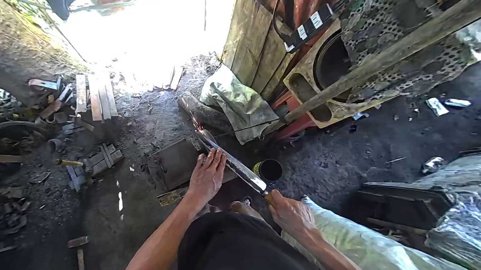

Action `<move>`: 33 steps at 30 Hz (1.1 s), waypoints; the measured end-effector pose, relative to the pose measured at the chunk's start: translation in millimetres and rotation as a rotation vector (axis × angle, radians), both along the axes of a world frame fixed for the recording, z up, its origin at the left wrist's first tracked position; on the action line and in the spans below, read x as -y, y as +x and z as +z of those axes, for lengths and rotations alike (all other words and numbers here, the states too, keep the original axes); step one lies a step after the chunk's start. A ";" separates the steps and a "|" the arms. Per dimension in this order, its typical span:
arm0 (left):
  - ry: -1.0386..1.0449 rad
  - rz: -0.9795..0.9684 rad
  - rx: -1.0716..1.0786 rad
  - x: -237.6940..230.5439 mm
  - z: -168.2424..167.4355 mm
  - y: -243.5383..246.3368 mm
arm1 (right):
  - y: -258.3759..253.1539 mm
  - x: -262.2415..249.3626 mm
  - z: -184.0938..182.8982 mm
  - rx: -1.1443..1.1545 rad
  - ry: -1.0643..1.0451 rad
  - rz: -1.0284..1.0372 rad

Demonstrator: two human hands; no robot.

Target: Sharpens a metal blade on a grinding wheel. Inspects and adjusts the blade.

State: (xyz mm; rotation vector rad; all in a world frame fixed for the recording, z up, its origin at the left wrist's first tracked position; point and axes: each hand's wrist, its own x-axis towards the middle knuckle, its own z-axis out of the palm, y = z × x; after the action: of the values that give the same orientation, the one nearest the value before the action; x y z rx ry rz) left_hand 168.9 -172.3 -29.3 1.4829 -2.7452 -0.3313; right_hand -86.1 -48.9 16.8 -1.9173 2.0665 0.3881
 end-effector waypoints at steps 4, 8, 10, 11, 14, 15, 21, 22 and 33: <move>-0.015 0.037 0.036 22.4 -10.0 17.3 | 21.0 31.9 -9.2 0.045 0.074 -0.024; -0.037 0.034 0.032 16.6 -11.1 9.2 | 14.0 25.4 -5.5 0.005 0.047 -0.007; -0.028 0.007 0.008 5.5 -12.4 -2.7 | 0.7 10.4 -3.3 -0.019 0.029 -0.003; -0.021 -0.005 -0.004 -0.3 -13.2 -9.9 | -6.9 2.4 -3.5 -0.031 0.014 0.002; -0.014 -0.030 -0.034 -15.8 -11.5 -28.2 | -26.2 -18.0 -2.5 -0.067 -0.002 0.009; -0.014 -0.039 -0.043 -19.0 -10.8 -30.9 | -29.9 -22.5 -1.5 -0.077 0.003 0.007; -0.008 -0.016 -0.013 0.4 -7.2 -5.3 | -5.3 1.5 -11.0 0.003 0.037 -0.007; -0.016 -0.003 -0.004 8.0 -7.9 2.3 | 4.5 12.0 -12.1 0.026 0.063 -0.017; -0.015 -0.014 -0.011 -7.1 -10.6 -17.3 | -16.9 -5.7 -15.0 -0.017 0.023 -0.004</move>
State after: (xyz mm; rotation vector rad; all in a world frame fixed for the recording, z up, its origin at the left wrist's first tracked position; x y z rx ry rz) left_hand 151.6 -165.2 -39.9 1.4546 -2.7451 -0.3172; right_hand -103.0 -43.2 1.8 -1.9032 2.0665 0.4269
